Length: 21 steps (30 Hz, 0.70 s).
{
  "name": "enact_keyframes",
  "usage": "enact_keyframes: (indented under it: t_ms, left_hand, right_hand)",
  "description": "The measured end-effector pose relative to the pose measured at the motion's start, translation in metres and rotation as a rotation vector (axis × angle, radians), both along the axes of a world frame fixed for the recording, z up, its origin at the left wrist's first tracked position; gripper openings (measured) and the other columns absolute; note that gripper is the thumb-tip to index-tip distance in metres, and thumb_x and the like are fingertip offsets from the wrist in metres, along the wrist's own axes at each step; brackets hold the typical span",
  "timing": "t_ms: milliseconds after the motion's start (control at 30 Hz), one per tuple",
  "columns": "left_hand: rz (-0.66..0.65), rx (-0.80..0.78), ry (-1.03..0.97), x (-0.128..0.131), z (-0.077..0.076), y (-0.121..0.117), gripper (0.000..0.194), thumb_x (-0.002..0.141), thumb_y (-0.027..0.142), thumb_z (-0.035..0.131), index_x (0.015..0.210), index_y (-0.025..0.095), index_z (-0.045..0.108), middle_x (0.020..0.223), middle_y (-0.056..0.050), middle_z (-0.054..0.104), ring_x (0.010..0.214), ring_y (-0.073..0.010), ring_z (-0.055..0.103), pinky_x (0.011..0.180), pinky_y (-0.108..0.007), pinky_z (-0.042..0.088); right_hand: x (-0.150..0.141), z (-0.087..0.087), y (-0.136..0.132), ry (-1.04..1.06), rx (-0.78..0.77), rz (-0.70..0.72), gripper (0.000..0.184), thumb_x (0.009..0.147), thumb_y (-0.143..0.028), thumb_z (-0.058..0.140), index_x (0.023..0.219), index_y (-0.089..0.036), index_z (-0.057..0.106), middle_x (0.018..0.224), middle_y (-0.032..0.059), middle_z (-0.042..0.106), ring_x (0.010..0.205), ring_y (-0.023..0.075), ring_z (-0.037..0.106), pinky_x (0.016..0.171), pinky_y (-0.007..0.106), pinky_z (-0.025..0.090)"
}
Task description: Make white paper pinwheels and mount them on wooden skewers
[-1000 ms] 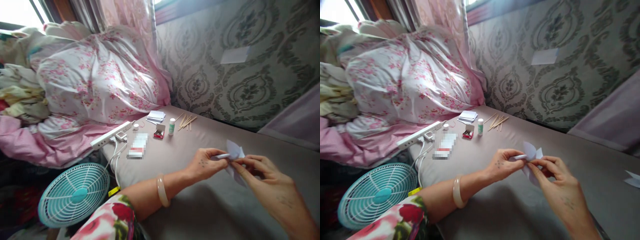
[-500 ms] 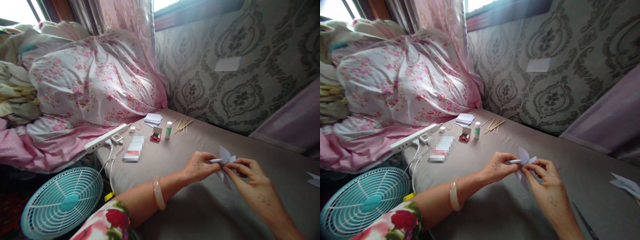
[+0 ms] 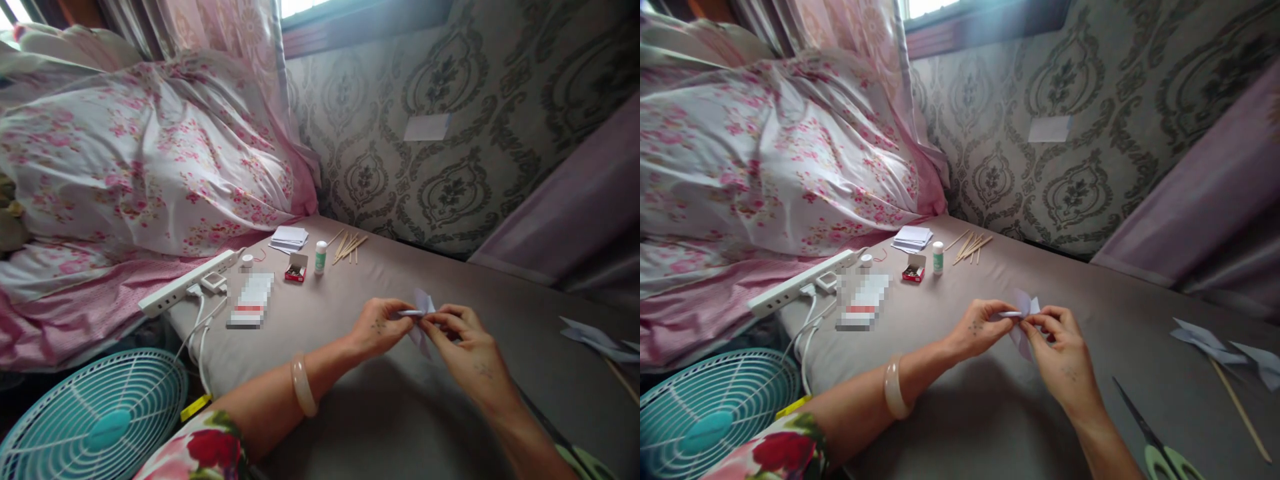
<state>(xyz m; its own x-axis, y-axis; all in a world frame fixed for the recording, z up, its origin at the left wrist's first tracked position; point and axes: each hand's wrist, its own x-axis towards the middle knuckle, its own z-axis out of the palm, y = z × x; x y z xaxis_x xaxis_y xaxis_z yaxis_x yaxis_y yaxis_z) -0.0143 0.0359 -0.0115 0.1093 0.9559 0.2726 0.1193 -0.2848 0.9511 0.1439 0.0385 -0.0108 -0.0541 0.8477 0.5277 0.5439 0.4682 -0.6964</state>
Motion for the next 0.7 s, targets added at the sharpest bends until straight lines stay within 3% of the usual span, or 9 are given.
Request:
enact_keyframes:
  t_ms: [267, 533, 700]
  left_hand:
    - [-0.052, 0.050, 0.061, -0.003, 0.012, 0.001, 0.027, 0.076, 0.021, 0.057, 0.090, 0.009, 0.076, 0.077, -0.005, 0.074, 0.068, -0.0154, 0.061, 0.065, -0.023, 0.044]
    - [-0.008, 0.043, -0.029, -0.001, 0.010, 0.002, 0.020, 0.072, 0.019, 0.060, 0.083, 0.013, 0.076, 0.079, -0.005, 0.075, 0.072, -0.0168, 0.064, 0.067, -0.024, 0.046]
    - [-0.035, 0.034, -0.035, -0.002, 0.015, 0.000, 0.019, 0.071, 0.018, 0.061, 0.081, 0.014, 0.077, 0.076, -0.004, 0.074, 0.069, -0.0161, 0.063, 0.064, -0.023, 0.045]
  right_hand:
    - [-0.001, 0.015, -0.002, -0.039, 0.096, 0.098, 0.024, 0.084, -0.041, 0.061, 0.076, -0.020, 0.071, 0.091, 0.0057, 0.053, 0.089, 0.0193, 0.056, 0.082, 0.034, 0.048]
    - [-0.007, 0.007, -0.001, 0.118, -0.025, 0.016, 0.028, 0.080, -0.044, 0.063, 0.074, -0.018, 0.071, 0.091, 0.0049, 0.051, 0.077, 0.0157, 0.054, 0.075, 0.033, 0.048]
    - [-0.006, 0.008, 0.000, 0.080, 0.027, 0.048, 0.017, 0.080, -0.034, 0.065, 0.075, -0.019, 0.070, 0.091, 0.0050, 0.052, 0.082, 0.0172, 0.054, 0.078, 0.033, 0.048]
